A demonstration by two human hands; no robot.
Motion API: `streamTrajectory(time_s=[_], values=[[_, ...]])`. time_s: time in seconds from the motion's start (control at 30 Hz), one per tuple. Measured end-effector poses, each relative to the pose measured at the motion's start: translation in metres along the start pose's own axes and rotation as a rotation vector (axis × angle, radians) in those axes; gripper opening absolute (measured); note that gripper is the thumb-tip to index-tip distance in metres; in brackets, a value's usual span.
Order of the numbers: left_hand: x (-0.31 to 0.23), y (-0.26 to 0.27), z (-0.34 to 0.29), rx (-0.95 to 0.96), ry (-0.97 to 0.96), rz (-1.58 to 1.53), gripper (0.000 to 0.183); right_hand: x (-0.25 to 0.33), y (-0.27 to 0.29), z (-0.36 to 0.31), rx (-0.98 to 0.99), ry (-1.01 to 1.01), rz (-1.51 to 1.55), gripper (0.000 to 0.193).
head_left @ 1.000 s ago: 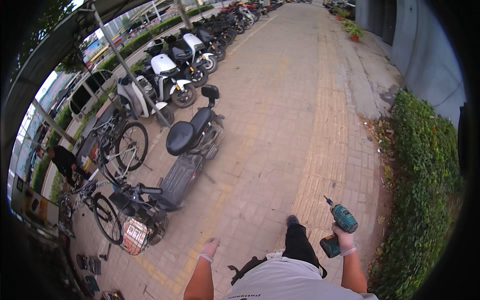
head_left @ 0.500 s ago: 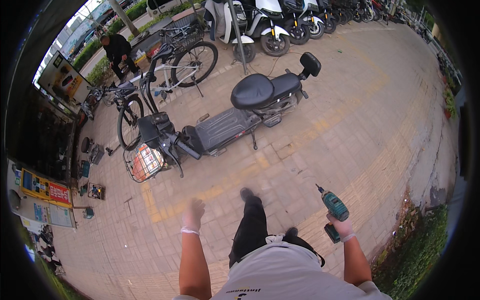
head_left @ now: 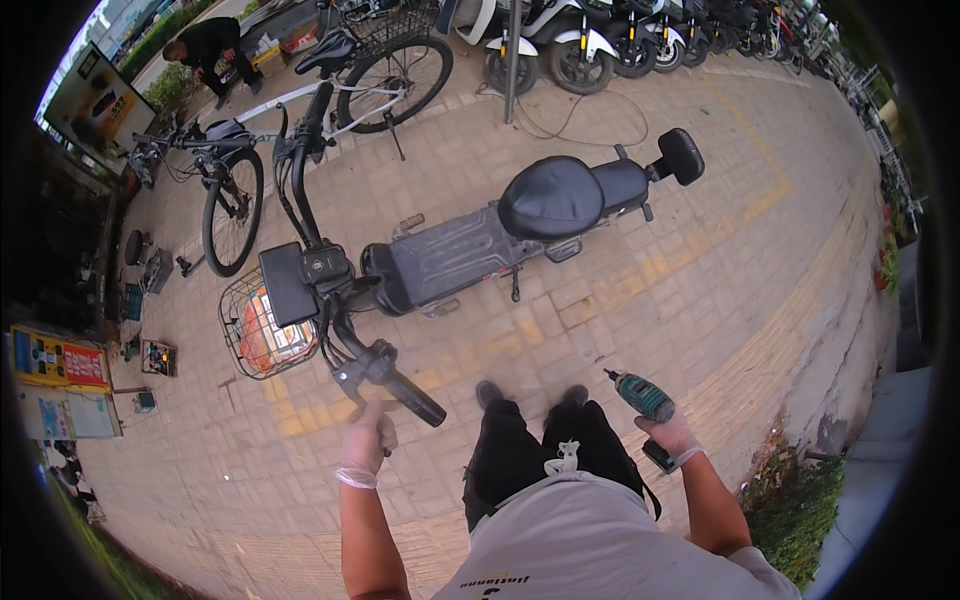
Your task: The person sorts through a pile of used batteries in a cluttered workshop, picking up individual units, turning them over, and stacking them. The person then walks outside carrying a battery and a power drill toward a parked electric scooter.
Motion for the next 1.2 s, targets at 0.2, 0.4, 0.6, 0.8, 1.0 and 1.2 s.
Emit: streamTrajectory(time_s=[0.2,0.4,0.6,0.8,1.0,1.2], values=[[-0.043,0.076,-0.024,-0.211,0.045,0.350,0.038,0.031,0.003,0.068,0.174,0.149,-0.275,0.041],[-0.044,0.082,-0.038,-0.534,0.013,0.552,0.038,0.085,-0.005,0.155,0.394,0.310,-0.478,0.046],[0.034,0.019,-0.061,-1.237,-0.272,1.010,0.063,0.115,-0.028,0.233,0.482,0.489,-0.579,0.045],[0.181,-0.061,-0.047,-0.538,0.525,-0.195,0.053,0.107,-0.039,0.267,0.573,0.555,-0.234,0.044],[0.155,-0.148,0.090,-0.051,0.185,0.354,0.052,0.144,-0.081,0.259,0.607,0.653,-0.281,0.043],[0.064,-0.209,0.230,0.267,0.281,-0.404,0.054,0.168,-0.161,0.236,0.667,0.595,-0.109,0.034]])
Point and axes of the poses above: each hand's wrist, its own z-axis towards the middle knuckle, its own y-axis out of the back of the hand, x = y × z, the point moved 2 cm from there along z, towards the middle knuckle, and after that the axes turned 14 degrees about z, right-handed, at the moved point
